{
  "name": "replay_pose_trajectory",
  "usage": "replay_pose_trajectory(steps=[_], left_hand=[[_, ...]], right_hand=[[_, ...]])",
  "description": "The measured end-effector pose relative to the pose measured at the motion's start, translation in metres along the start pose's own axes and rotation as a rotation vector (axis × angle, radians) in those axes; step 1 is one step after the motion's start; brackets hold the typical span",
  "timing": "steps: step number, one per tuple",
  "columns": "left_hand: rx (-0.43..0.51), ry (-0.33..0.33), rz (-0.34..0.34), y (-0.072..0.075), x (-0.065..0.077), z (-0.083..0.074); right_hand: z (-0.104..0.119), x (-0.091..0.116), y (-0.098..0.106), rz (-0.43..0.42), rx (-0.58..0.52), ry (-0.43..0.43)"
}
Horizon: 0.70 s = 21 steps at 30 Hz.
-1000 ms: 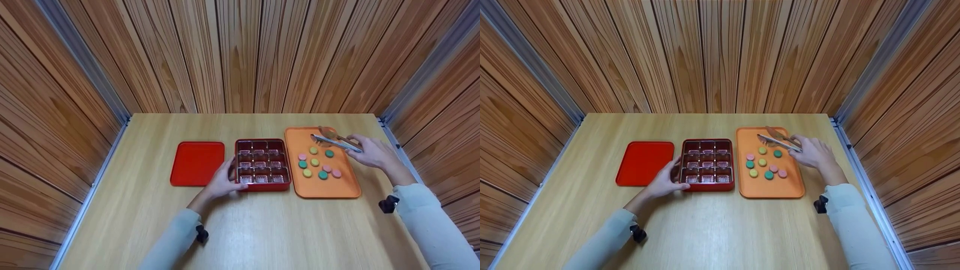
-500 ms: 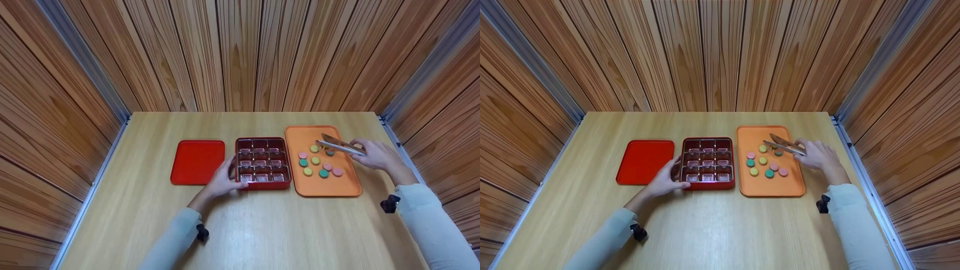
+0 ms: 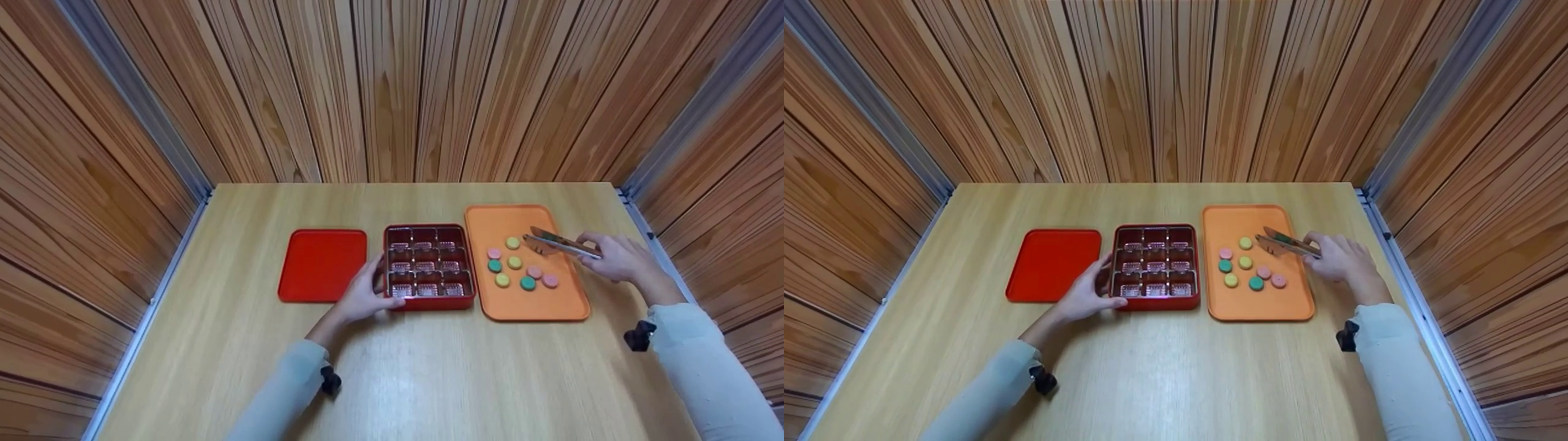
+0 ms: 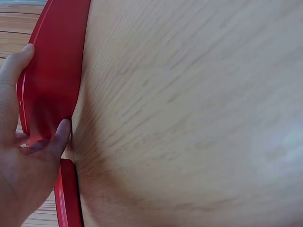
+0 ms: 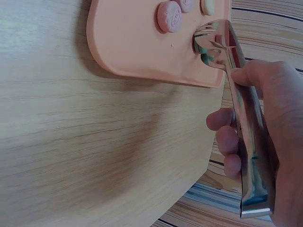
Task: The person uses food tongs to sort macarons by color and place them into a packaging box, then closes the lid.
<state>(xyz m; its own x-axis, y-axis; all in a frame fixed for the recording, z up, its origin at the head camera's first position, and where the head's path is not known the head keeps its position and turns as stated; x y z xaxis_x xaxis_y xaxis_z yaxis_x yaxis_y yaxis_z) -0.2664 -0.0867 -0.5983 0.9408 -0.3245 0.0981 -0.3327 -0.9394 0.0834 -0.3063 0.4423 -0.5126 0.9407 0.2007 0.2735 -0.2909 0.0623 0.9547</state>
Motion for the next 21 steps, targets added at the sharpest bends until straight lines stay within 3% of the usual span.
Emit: replay_pose_trajectory(steps=[13, 21], left_hand=[[-0.008, 0.0, 0.001, -0.002, 0.0, -0.001], [0.004, 0.013, -0.007, -0.001, 0.001, 0.0]], right_hand=[[-0.007, 0.003, -0.001, 0.013, -0.027, 0.008], [-0.005, 0.005, 0.015, -0.006, -0.037, 0.027]])
Point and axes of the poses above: each hand's wrist, its own x-axis away from the middle knuckle, its own y-axis out of the back of the hand, z = x × y, the point moved 3 cm from there along -x, towards the middle knuckle, and after that the axes turned 13 degrees about x, right-handed, at the moved point
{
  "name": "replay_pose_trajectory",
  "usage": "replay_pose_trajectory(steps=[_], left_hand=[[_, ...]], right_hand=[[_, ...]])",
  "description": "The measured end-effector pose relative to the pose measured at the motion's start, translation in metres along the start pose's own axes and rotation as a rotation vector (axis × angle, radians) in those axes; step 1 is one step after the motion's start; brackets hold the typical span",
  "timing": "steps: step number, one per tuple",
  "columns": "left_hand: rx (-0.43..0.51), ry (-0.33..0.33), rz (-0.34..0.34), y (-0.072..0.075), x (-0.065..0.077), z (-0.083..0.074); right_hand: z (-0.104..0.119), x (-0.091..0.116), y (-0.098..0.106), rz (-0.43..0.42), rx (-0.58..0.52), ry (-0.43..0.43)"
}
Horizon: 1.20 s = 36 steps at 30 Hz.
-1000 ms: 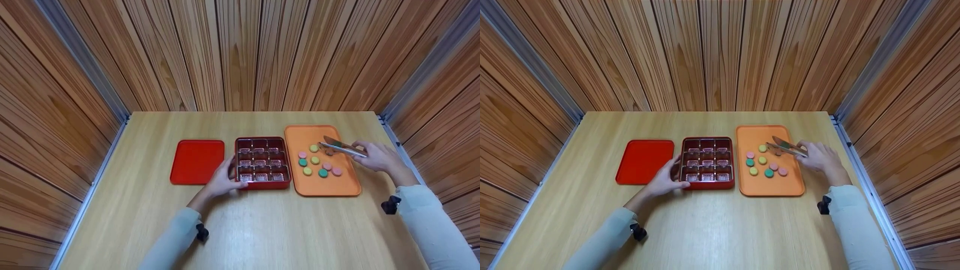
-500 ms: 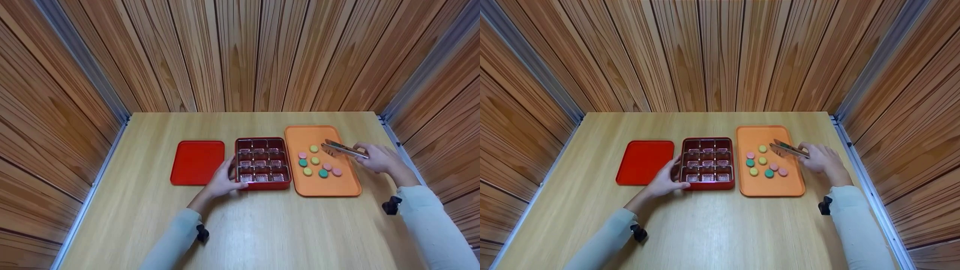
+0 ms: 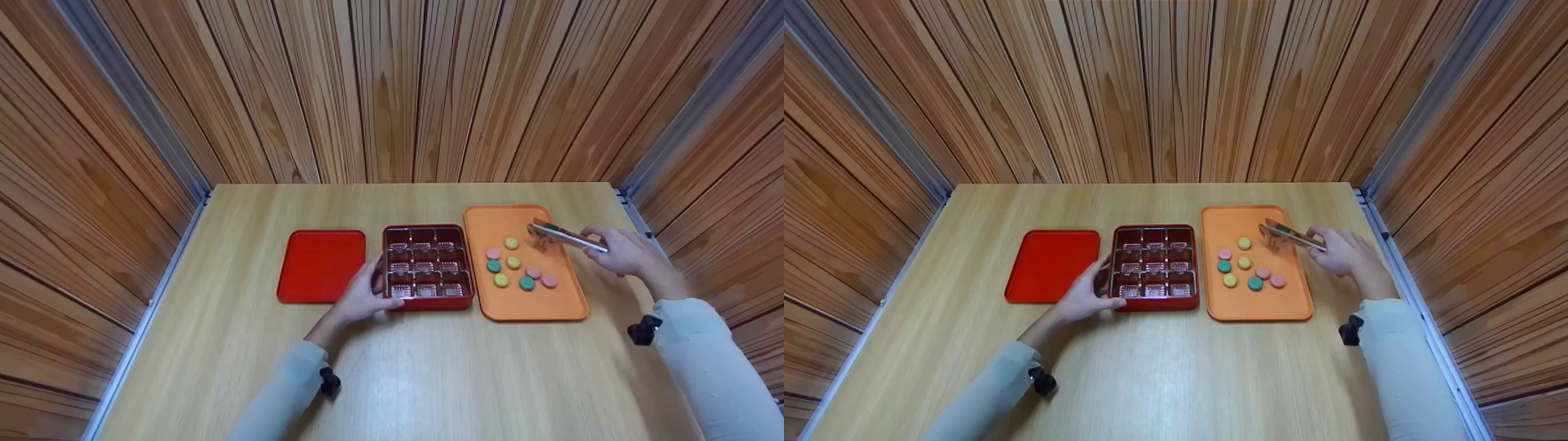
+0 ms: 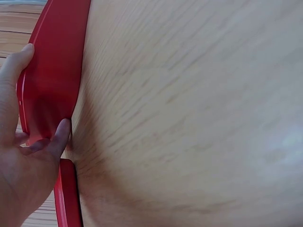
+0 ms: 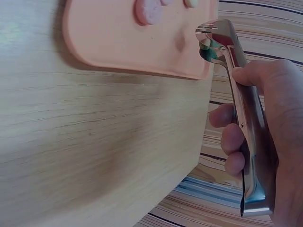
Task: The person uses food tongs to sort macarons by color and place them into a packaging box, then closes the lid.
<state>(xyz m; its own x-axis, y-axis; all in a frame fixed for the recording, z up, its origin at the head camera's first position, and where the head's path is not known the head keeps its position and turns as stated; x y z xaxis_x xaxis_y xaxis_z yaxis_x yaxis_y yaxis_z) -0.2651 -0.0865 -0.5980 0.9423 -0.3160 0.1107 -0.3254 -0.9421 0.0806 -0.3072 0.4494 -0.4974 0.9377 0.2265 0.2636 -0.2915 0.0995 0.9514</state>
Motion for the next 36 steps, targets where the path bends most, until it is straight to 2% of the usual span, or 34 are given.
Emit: replay_pose_trajectory(steps=[12, 17, 26, 36], left_hand=[[0.0, -0.005, 0.005, -0.001, 0.0, 0.0], [0.021, -0.014, 0.006, 0.0, -0.001, 0.0], [0.001, -0.029, 0.013, 0.001, -0.001, 0.001], [0.003, -0.044, 0.012, 0.0, 0.0, 0.0]], right_hand=[[0.022, -0.014, 0.009, -0.022, -0.009, 0.02], [0.04, -0.025, 0.01, -0.034, -0.027, 0.026], [0.072, -0.042, 0.016, -0.028, 0.001, 0.031], [0.113, -0.055, 0.024, -0.09, 0.075, 0.106]])
Point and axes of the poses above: each hand's wrist, its own x-axis away from the middle knuckle, its own y-axis out of the back of the hand, z = x × y, the point moved 3 cm from there along -x, towards the middle knuckle, and after that the axes turned 13 degrees about x, right-handed, at the moved point
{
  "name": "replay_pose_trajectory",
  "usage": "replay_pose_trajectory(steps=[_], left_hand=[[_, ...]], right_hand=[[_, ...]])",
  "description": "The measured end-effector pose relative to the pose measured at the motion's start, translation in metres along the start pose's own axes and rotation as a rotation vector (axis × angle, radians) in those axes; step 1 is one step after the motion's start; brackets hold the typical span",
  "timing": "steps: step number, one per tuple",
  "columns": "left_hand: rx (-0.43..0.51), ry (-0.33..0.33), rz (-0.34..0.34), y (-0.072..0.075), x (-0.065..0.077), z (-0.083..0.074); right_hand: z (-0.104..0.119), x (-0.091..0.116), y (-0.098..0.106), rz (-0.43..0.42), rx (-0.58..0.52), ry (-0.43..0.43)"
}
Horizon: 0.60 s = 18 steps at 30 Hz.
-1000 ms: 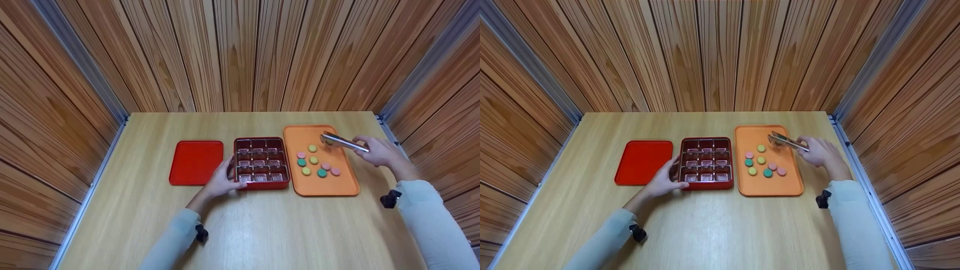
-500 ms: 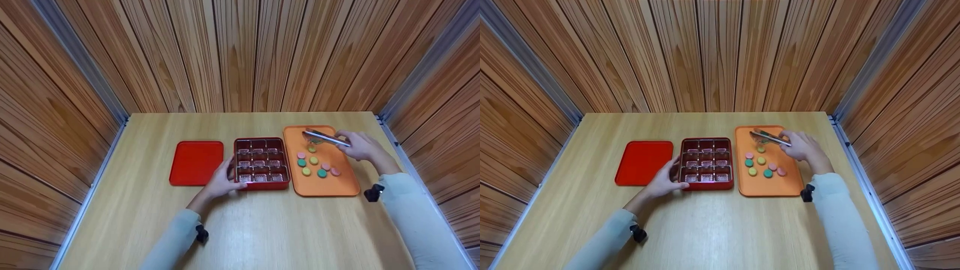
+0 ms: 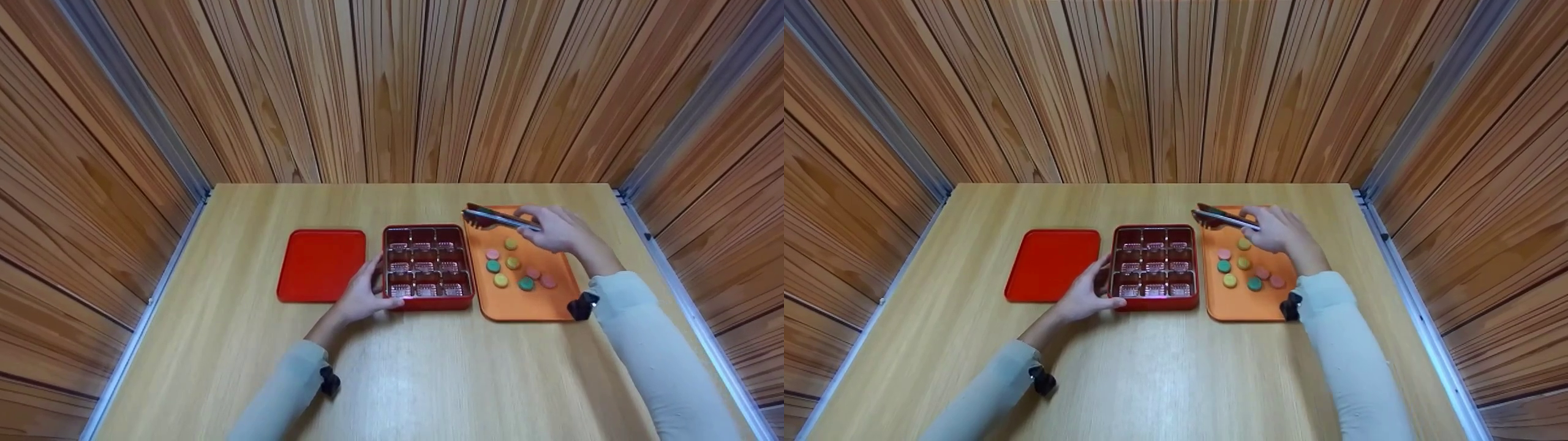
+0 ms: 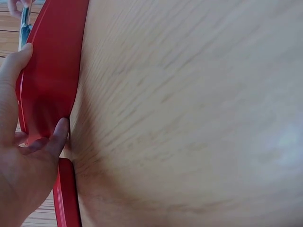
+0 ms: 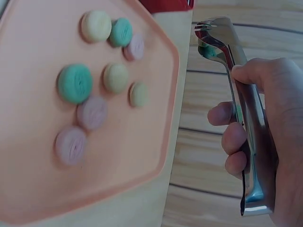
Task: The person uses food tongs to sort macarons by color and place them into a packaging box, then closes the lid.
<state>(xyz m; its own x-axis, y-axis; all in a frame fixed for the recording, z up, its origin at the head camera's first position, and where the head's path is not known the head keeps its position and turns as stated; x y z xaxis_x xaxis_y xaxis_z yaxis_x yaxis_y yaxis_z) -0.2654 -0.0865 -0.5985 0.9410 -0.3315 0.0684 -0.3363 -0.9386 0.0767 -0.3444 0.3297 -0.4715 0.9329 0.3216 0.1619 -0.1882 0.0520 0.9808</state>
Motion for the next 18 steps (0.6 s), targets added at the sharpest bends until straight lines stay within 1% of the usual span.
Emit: replay_pose_trajectory(steps=[3, 6, 12, 15, 18], left_hand=[[-0.003, 0.008, -0.004, 0.001, 0.0, 0.001], [-0.01, 0.015, -0.006, 0.001, 0.0, 0.001], [-0.003, 0.0, 0.001, 0.001, 0.0, 0.0], [-0.004, 0.003, 0.001, 0.001, 0.0, -0.001], [-0.007, 0.017, -0.002, 0.001, 0.0, -0.001]], right_hand=[[0.011, -0.005, 0.001, -0.013, 0.014, 0.028], [0.022, -0.009, 0.0, -0.024, -0.001, 0.06], [0.043, -0.016, -0.002, -0.027, -0.038, 0.095], [0.052, -0.02, -0.003, -0.037, -0.029, 0.111], [0.062, -0.025, -0.003, -0.059, -0.001, 0.146]])
Point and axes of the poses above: each hand's wrist, its own x-axis away from the middle knuckle, its own y-axis out of the back of the hand, z = x × y, the point moved 3 cm from there along -x, towards the middle knuckle, and after that the axes turned 13 degrees about x, right-handed, at the moved point
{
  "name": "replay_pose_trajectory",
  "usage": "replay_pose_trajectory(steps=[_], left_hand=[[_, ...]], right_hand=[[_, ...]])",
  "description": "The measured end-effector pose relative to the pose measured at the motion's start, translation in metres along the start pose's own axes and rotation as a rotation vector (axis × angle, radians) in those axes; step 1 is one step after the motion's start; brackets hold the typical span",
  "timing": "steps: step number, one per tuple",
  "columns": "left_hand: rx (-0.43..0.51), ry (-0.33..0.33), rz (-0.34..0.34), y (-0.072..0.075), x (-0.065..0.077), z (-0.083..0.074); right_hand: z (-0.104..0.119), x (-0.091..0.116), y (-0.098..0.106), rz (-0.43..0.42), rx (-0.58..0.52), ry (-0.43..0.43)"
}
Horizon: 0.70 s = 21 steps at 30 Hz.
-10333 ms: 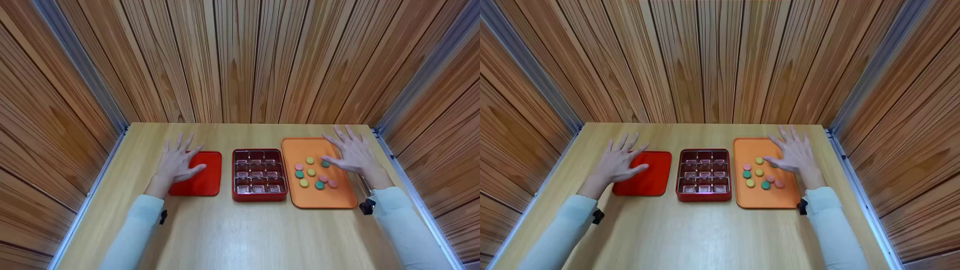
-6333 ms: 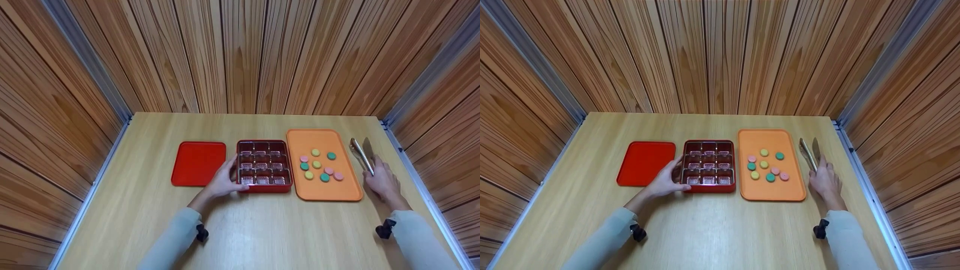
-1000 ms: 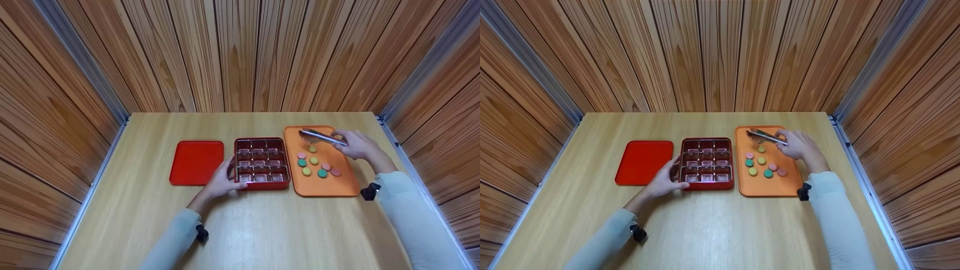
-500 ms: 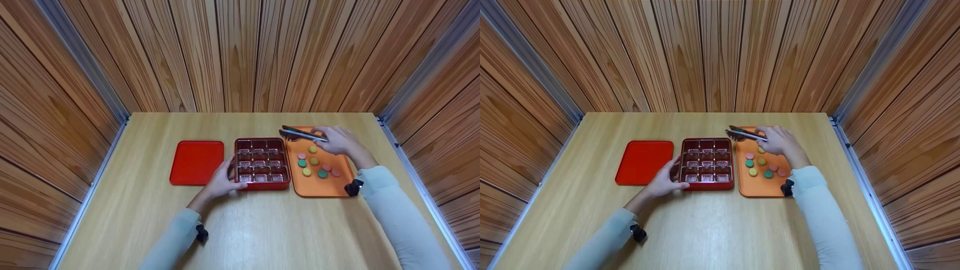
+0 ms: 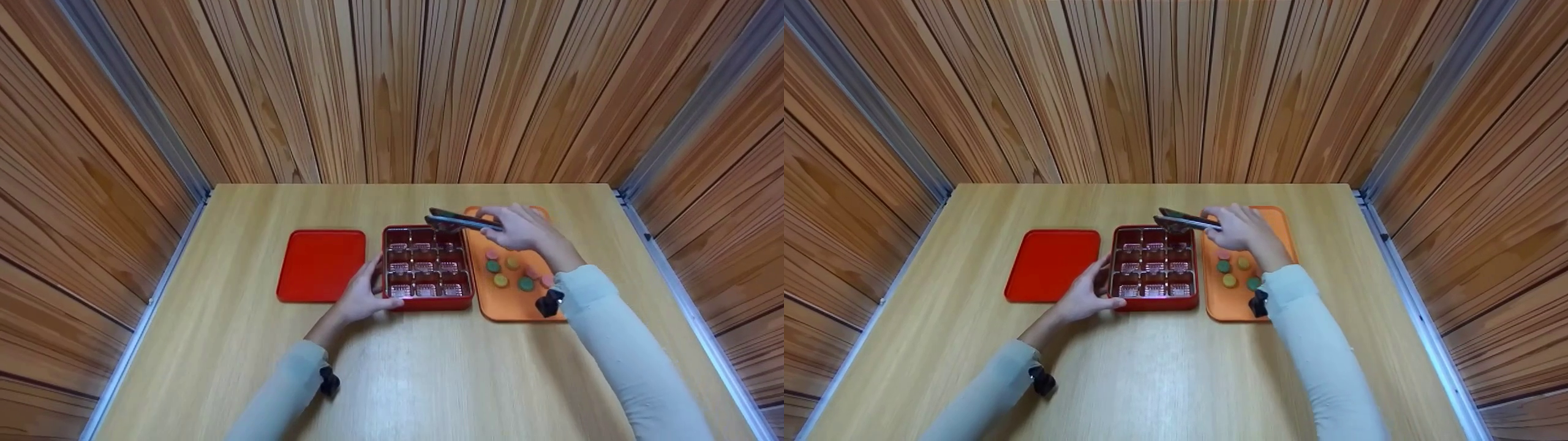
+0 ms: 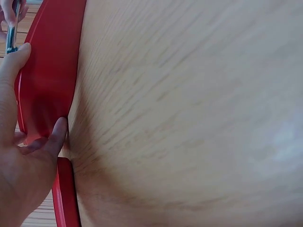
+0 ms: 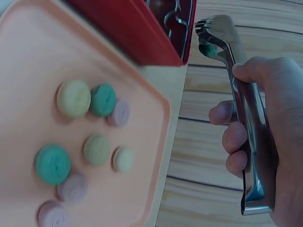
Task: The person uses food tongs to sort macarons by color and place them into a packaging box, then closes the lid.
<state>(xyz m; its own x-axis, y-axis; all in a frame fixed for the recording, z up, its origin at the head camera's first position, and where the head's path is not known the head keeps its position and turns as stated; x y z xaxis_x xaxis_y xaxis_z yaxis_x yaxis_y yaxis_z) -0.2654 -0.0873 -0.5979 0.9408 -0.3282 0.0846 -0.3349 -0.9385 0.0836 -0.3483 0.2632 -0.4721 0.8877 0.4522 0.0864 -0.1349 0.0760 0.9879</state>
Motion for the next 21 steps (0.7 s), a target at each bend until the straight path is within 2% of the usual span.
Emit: replay_pose_trajectory(steps=[4, 11, 16, 21], left_hand=[[-0.004, 0.007, -0.005, 0.0, 0.001, 0.0], [0.001, 0.007, -0.007, 0.001, 0.0, -0.001], [0.003, 0.013, -0.006, 0.0, 0.001, -0.001], [0.025, 0.007, 0.005, -0.001, 0.0, 0.0]], right_hand=[[0.013, -0.008, -0.001, -0.012, 0.027, 0.044], [0.036, -0.021, -0.003, 0.024, 0.032, 0.016], [0.052, -0.029, -0.003, -0.016, 0.055, 0.081], [0.062, -0.032, -0.006, -0.016, 0.063, 0.101]])
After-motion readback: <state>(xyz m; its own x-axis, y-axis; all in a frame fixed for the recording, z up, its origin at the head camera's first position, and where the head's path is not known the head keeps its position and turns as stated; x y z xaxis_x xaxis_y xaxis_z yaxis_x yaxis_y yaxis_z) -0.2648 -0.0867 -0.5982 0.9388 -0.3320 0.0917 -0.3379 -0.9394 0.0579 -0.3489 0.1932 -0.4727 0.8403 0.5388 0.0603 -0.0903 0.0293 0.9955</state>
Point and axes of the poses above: each hand's wrist, its own x-axis away from the middle knuckle, its own y-axis out of the back of the hand, z = x × y, the point moved 3 cm from there along -x, towards the middle knuckle, and after that the axes turned 13 degrees about x, right-handed, at the moved point
